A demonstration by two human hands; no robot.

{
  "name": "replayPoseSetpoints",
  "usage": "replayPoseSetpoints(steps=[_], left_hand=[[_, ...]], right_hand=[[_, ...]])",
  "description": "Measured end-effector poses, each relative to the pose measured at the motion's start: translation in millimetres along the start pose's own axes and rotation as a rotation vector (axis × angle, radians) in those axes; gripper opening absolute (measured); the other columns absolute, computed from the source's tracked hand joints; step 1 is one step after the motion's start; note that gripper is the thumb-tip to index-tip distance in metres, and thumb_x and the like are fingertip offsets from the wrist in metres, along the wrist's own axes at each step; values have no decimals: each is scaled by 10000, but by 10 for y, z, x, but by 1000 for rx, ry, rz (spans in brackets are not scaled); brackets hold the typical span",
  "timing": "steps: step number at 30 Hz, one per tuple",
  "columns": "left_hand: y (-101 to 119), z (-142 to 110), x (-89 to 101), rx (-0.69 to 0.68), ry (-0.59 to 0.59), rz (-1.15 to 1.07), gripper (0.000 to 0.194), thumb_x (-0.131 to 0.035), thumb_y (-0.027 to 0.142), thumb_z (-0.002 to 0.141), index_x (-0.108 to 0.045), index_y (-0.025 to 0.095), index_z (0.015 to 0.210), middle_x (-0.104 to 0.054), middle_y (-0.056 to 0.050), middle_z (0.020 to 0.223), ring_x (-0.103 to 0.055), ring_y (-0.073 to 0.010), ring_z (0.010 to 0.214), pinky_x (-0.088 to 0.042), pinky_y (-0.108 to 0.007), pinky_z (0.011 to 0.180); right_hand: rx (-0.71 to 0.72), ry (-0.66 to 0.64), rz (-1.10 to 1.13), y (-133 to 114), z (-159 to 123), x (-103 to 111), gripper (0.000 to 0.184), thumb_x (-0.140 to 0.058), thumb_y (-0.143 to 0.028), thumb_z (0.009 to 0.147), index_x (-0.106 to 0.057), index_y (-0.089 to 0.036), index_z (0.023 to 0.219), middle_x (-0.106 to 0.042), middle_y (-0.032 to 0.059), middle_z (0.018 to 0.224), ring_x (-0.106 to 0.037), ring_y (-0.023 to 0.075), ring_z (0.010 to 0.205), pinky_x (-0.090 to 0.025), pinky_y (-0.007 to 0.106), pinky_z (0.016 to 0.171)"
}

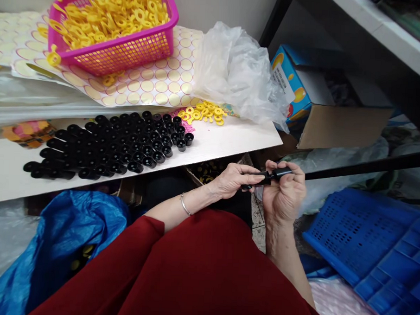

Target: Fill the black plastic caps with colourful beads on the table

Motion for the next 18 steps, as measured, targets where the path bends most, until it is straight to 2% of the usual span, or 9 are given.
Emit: replayPoseSetpoints(steps=[11,18], left_hand=[[67,-31,29,9,-6,-18,498,-959,417,483,-742,80,780,-673,-23,602,-560,-68,444,-300,-194,428],[75,-55,102,42,-38,-43,531,-967,422,451,-737,77,782,-672,-31,600,-567,-79,432,-258,-193,405]], right_hand=[[235,-97,-81,-135,-34,-91,335,-886,-362,702,-679,-233,931,-668,-34,905,-739,151,863,-566,403,977],[53,-122,-17,25,0,-144,382,-900,-431,673,-682,-221,906,-685,-26,883,-745,152,841,-608,368,897]])
Point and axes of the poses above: each hand's wrist, its own z-axis towards the middle knuckle, its own x-axis out of the back of the hand, y = z × x, the point moved 8 cm from there along z, towards the middle knuckle
